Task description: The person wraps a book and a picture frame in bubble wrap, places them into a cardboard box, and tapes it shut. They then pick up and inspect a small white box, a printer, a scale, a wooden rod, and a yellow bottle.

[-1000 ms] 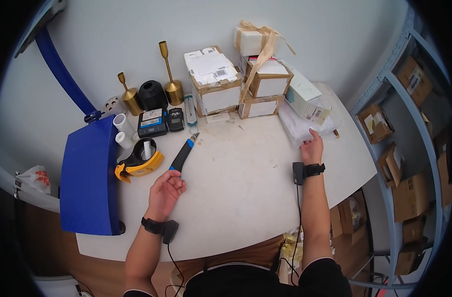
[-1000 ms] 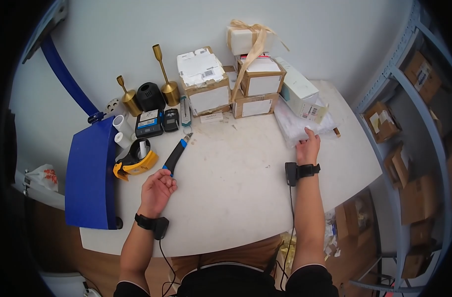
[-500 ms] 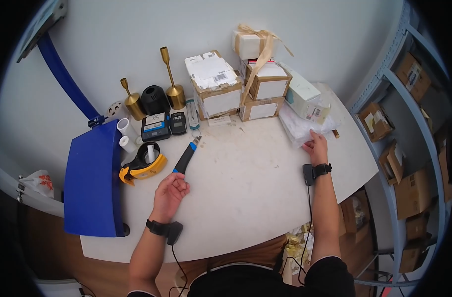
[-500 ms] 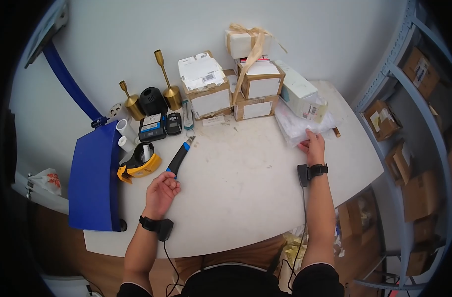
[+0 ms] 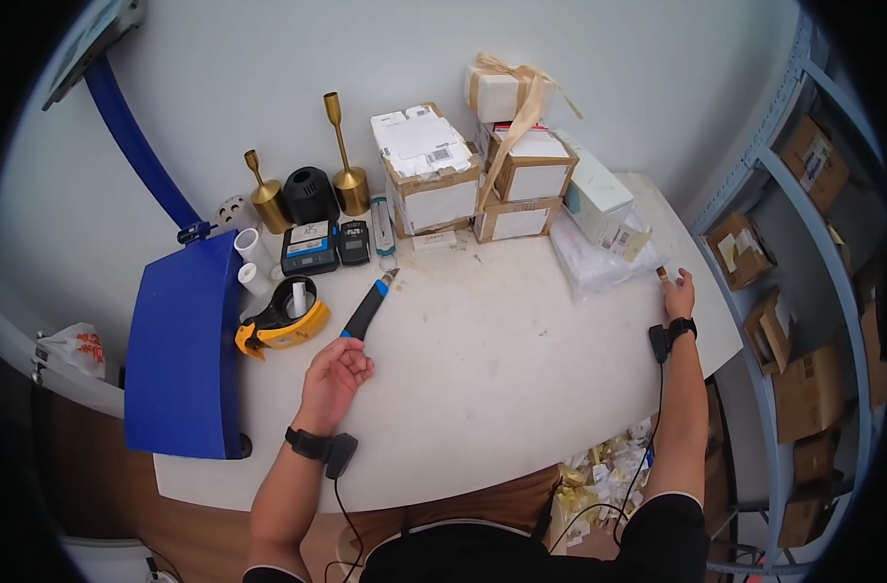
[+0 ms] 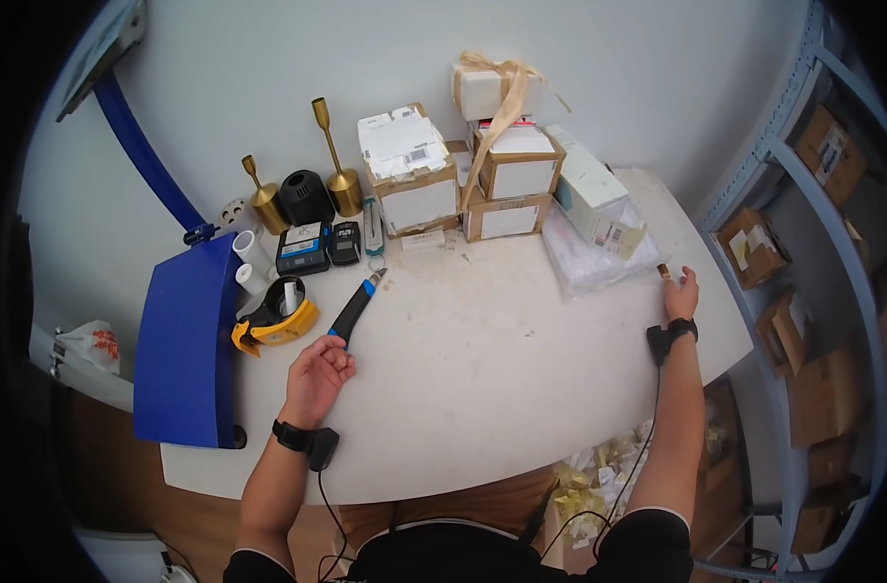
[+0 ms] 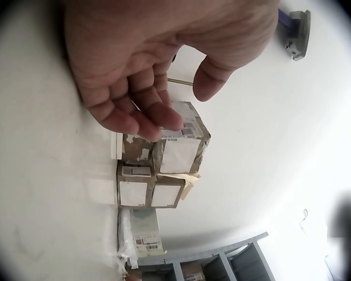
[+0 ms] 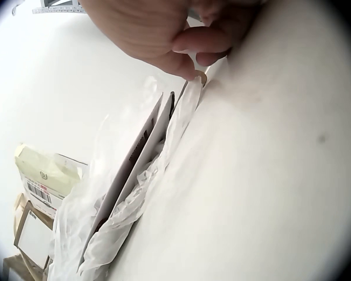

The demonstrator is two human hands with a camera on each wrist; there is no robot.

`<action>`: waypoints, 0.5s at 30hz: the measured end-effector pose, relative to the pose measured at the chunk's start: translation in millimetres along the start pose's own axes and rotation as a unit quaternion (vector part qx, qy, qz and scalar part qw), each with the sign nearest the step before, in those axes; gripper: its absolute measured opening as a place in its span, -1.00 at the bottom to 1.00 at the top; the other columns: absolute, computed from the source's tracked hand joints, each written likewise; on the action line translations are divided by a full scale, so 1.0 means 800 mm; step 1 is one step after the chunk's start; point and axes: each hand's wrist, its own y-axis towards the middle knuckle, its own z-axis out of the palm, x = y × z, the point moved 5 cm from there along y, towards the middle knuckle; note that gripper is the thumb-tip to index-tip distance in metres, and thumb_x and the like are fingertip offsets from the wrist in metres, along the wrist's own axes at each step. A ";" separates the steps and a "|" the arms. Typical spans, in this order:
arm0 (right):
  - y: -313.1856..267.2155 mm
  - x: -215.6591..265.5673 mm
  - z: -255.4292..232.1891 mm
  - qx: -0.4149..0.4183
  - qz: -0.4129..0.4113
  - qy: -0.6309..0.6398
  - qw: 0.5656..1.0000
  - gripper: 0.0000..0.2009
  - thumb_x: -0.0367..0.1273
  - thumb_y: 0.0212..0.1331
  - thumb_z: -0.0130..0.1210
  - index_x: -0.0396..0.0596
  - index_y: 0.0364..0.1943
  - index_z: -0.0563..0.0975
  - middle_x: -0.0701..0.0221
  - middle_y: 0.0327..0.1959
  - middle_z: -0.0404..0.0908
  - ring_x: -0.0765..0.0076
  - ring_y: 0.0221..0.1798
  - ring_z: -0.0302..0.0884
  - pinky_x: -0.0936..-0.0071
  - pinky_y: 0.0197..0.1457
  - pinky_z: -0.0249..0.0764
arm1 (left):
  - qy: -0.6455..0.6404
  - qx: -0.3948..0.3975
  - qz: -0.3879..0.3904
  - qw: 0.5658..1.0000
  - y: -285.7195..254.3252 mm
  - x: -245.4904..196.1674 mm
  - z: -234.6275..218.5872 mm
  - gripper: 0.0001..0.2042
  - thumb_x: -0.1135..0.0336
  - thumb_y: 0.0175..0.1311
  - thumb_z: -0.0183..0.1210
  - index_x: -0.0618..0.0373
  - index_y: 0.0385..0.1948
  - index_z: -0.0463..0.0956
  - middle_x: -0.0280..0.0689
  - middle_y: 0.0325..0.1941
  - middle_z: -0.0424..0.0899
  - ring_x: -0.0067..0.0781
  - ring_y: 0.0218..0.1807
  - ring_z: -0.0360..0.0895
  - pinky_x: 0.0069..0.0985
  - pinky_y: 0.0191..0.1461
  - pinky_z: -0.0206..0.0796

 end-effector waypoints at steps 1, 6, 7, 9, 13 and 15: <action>0.001 0.007 0.002 0.020 -0.035 -0.042 0.998 -0.52 -0.29 0.12 0.26 -0.07 0.17 0.52 0.01 0.00 0.60 -0.06 0.06 0.59 0.12 0.17 0.50 | -0.001 0.001 -0.001 1.000 -0.001 0.000 0.000 -0.70 0.16 0.51 -0.05 0.22 -0.10 0.53 -0.29 -0.36 0.63 -0.33 -0.14 0.62 -0.42 0.05 0.45; 0.010 0.041 0.010 0.086 -0.049 -0.126 0.987 -0.63 -0.27 0.08 0.29 -0.14 -0.03 0.62 -0.04 -0.01 0.60 -0.09 0.03 0.59 0.13 0.12 0.52 | -0.004 -0.009 -0.001 1.000 0.000 0.001 -0.001 -0.70 0.17 0.51 -0.05 0.23 -0.11 0.53 -0.28 -0.35 0.64 -0.31 -0.15 0.62 -0.42 0.04 0.46; 0.012 0.038 0.012 0.098 -0.053 -0.140 0.984 -0.66 -0.26 0.07 0.29 -0.16 -0.10 0.65 -0.05 -0.05 0.61 -0.09 0.01 0.60 0.14 0.09 0.53 | -0.006 -0.016 -0.002 1.000 0.000 0.002 -0.001 -0.70 0.17 0.51 -0.05 0.23 -0.11 0.53 -0.28 -0.35 0.64 -0.31 -0.15 0.62 -0.42 0.04 0.46; 0.014 0.034 0.014 0.075 -0.057 -0.144 0.985 -0.67 -0.25 0.11 0.27 -0.18 -0.13 0.65 0.02 -0.19 0.65 -0.02 -0.11 0.65 0.17 -0.02 0.55 | -0.003 -0.016 -0.003 1.000 0.000 0.001 0.000 -0.70 0.17 0.51 -0.05 0.23 -0.11 0.54 -0.27 -0.35 0.64 -0.31 -0.15 0.62 -0.42 0.04 0.46; 0.015 0.007 0.010 0.047 0.069 -0.053 0.995 -0.70 -0.17 0.28 0.17 -0.17 -0.27 0.63 0.25 -0.47 0.64 0.25 -0.47 0.63 0.31 -0.41 0.56 | -0.004 -0.011 0.001 1.000 -0.001 0.001 -0.003 -0.70 0.17 0.50 -0.04 0.23 -0.10 0.54 -0.27 -0.35 0.65 -0.31 -0.14 0.63 -0.41 0.05 0.46; 0.010 0.000 0.002 0.037 0.130 0.034 0.990 -0.67 -0.15 0.33 0.11 -0.19 -0.31 0.61 0.27 -0.46 0.62 0.29 -0.53 0.61 0.34 -0.43 0.57 | -0.005 -0.009 0.001 1.000 -0.001 0.001 -0.002 -0.70 0.17 0.50 -0.04 0.23 -0.10 0.54 -0.27 -0.35 0.65 -0.31 -0.14 0.63 -0.41 0.05 0.46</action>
